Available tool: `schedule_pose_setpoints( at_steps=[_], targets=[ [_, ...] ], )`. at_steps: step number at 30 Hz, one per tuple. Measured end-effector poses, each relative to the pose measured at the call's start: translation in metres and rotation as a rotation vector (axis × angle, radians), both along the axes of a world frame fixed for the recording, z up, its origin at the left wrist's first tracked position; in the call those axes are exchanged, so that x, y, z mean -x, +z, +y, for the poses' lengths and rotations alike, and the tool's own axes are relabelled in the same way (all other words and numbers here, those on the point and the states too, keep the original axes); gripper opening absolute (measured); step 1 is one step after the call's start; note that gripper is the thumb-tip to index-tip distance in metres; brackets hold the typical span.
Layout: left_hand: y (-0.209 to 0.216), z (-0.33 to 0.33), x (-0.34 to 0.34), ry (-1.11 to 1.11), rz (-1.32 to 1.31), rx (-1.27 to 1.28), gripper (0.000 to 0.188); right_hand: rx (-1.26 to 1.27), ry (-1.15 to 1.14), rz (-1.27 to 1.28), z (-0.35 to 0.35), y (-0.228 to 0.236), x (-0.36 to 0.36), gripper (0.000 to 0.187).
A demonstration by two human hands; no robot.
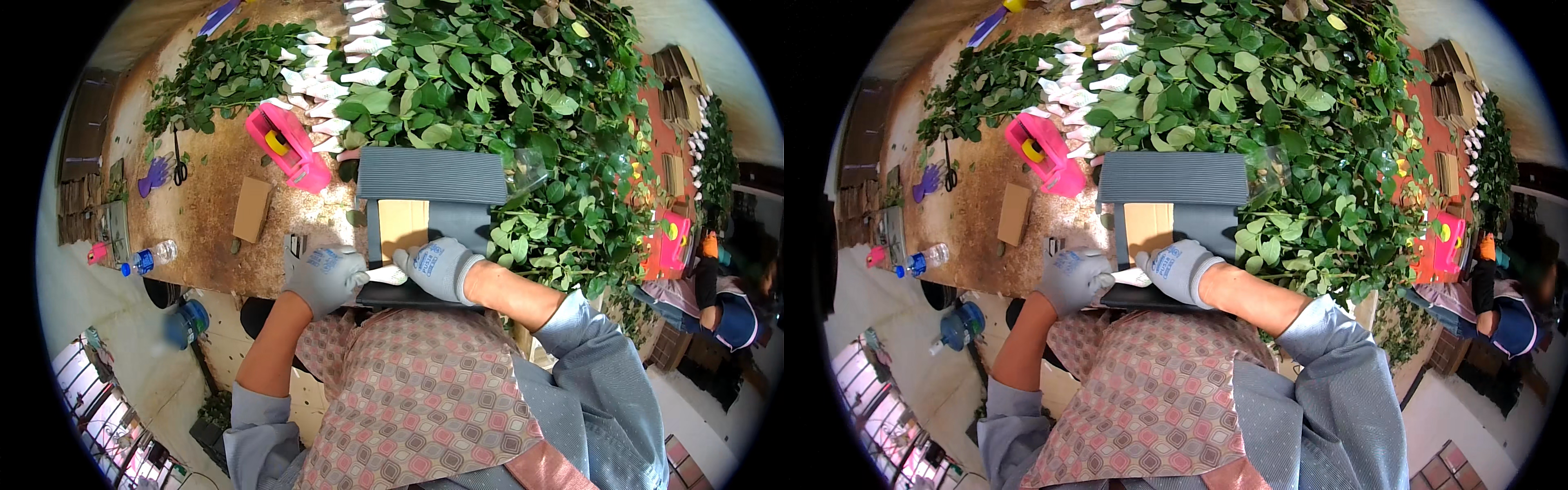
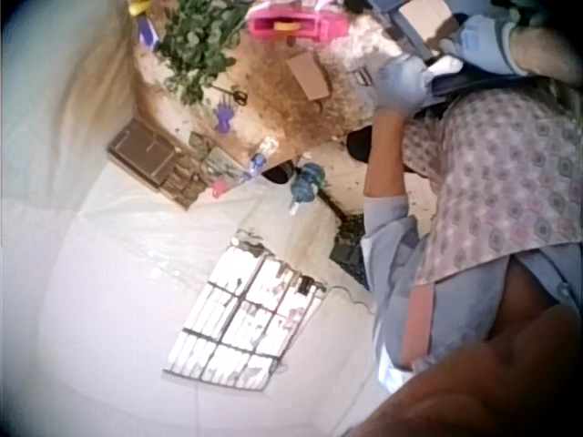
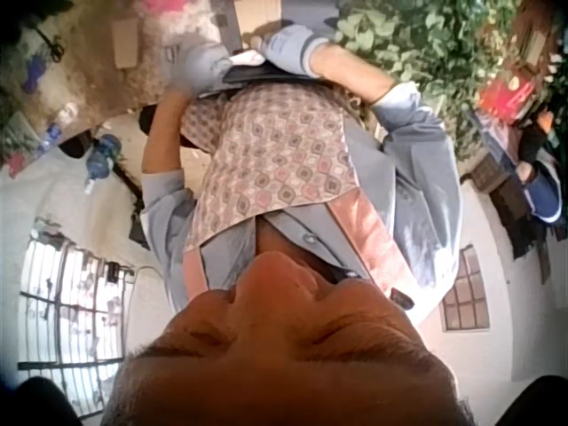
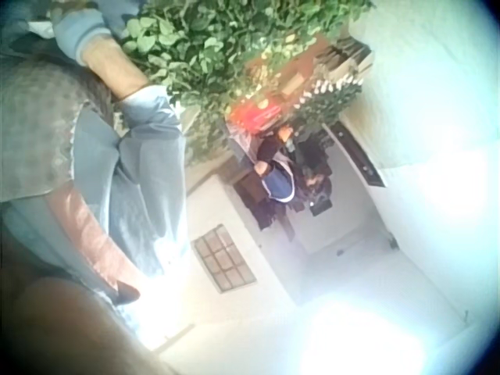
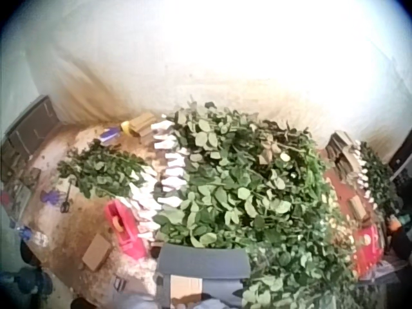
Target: The person assembles floral arrangements by placing white flower stems into a black rectangular holder. They repeatedly pick up stems from a large pile on the table, insert them into the holder, and adjust the positioning. The person also handles a cardboard piece and a stapler during the process.
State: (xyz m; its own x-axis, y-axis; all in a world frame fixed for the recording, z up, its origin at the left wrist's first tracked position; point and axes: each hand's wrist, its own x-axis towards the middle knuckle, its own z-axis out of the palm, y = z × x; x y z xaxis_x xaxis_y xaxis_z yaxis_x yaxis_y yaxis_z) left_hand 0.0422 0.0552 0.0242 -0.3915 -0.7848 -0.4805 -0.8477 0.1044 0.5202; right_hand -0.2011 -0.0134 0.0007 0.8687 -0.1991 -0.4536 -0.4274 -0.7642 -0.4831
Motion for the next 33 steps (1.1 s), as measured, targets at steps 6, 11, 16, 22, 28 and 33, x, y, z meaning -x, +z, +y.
schedule_pose_setpoints(
  at_steps=[6, 11, 16, 22, 28, 33],
  targets=[
    [0.043, 0.02, -0.037, 0.062, -0.429, 0.1, 0.021, 0.033, 0.042, 0.027, 0.003, 0.003, -0.001, 0.032],
    [0.053, 0.038, 0.04, 0.006, 0.193, 0.218, 0.04, 0.03, -0.027, 0.057, 0.005, 0.012, -0.004, 0.032],
    [0.01, 0.06, 0.07, -0.016, 0.011, 0.371, 0.043, -0.014, -0.12, -0.018, 0.003, 0.018, 0.002, 0.031],
    [-0.007, 0.07, 0.073, 0.084, 0.043, 0.534, 0.039, 0.261, -0.556, -0.732, -0.052, 0.058, 0.028, 0.019],
    [-0.015, 0.06, 0.085, 0.057, 0.082, 0.605, 0.04, 0.401, -0.918, -0.057, -0.146, -0.013, 0.117, 0.023],
    [-0.008, 0.071, 0.081, 0.112, 0.047, 0.586, 0.037, 0.479, -0.825, 0.095, -0.143, -0.052, 0.1, 0.03]
  ],
)
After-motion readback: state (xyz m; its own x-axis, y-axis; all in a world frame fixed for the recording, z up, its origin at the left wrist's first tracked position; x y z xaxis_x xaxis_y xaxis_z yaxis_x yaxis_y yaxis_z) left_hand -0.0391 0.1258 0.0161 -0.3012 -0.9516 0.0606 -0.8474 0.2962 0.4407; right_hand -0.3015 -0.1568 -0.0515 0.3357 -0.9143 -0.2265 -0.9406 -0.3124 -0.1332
